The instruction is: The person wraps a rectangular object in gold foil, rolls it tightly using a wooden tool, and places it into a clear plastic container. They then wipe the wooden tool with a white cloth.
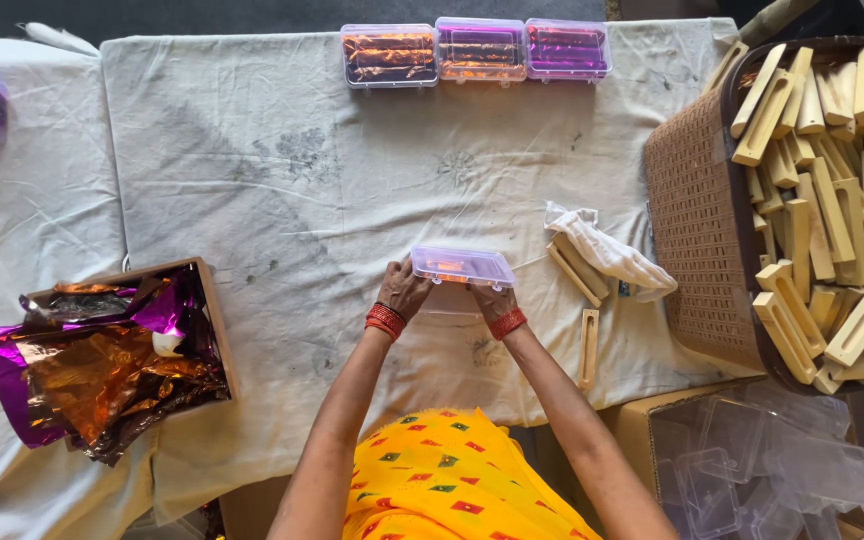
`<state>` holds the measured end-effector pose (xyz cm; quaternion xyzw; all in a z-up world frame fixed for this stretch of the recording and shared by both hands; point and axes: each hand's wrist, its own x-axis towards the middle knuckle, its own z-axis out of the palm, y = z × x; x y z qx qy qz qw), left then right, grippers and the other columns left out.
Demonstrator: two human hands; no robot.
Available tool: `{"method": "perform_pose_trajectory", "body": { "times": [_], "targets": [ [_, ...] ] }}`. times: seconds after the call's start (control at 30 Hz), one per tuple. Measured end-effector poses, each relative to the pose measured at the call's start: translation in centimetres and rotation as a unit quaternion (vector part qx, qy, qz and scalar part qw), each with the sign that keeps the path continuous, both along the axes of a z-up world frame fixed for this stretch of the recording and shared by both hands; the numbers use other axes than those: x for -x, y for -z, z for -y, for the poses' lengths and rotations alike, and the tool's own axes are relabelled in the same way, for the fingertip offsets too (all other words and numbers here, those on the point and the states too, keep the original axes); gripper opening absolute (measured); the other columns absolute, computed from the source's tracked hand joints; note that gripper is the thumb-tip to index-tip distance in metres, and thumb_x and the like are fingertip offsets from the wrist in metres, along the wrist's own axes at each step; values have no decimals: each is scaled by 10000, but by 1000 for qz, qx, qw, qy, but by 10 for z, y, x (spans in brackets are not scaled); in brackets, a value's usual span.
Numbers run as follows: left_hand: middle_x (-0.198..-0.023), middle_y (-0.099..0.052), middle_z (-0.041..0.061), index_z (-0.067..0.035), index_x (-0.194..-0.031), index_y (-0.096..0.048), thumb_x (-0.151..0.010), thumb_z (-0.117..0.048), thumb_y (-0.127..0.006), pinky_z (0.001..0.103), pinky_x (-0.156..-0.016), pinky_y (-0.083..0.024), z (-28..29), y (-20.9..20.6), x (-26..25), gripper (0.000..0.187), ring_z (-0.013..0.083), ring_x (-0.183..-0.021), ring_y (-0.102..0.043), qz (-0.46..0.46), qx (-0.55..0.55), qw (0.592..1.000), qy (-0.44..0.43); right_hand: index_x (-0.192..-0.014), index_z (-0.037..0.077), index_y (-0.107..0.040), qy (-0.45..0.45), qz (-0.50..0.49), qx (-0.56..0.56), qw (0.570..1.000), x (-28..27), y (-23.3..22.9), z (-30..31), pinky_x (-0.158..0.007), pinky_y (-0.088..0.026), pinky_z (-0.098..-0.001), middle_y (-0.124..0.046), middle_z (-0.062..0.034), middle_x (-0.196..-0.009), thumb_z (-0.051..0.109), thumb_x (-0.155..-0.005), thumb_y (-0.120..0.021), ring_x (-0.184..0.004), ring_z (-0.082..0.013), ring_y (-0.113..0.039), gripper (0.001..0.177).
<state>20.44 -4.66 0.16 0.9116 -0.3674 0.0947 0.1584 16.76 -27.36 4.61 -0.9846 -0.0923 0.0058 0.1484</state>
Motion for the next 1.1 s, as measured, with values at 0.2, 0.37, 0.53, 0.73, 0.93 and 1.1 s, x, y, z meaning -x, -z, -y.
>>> {"method": "perform_pose_trajectory", "body": {
  "times": [0.2,0.37,0.53,0.73,0.93,1.1],
  "targets": [
    [-1154,-657,21,-189,-1159,-691,-873,-88,-627,402,-751,-455,0,-19,-7,309,210,-1123,-582,34,3,999,-10,-1264,74,-665,-37,136,131,981,4,23,7,-893,-561,-421,-696,-122,-1177,60,-916,-620,-1068,-312,-653,351],
    [-1118,-670,29,-187,-1085,-685,-890,-122,-643,421,-737,-472,0,-26,-16,209,215,-1031,-610,32,-15,999,-1,-1181,94,-715,-29,219,167,961,-8,5,2,-815,-590,-403,-723,-120,-1075,83,-859,-672,-1000,-303,-686,325],
    [-1113,-691,44,-187,-1113,-706,-882,-114,-650,409,-778,-507,1,9,-20,248,242,-1088,-642,39,17,999,1,-1021,79,-739,-28,162,19,986,-15,-27,-1,-760,-583,-410,-712,-103,-956,46,-762,-730,-912,-308,-678,261],
    [-1366,-658,88,-120,-1262,-674,-922,-174,-671,422,-1068,-469,-15,15,-8,345,269,-1337,-571,44,82,996,0,-985,80,-740,-25,178,63,982,-13,-35,-10,-774,-582,-411,-702,-110,-954,35,-760,-744,-924,-310,-660,229],
    [-1512,-516,122,-113,-1387,-594,-924,-223,-695,467,-1143,-373,-54,-17,42,487,309,-1400,-466,-63,151,982,-92,-1152,33,-656,86,70,-271,956,14,-54,-24,-823,-562,-415,-685,-144,-1072,89,-867,-692,-973,-335,-646,293],
    [-1561,-440,114,-131,-1417,-559,-924,-261,-690,476,-1156,-345,-83,7,79,527,309,-1419,-411,-111,144,964,-195,-1158,12,-677,88,129,-37,987,86,-18,-11,-927,-540,-428,-691,-160,-1152,89,-952,-661,-1064,-358,-643,221]
  ]
}}
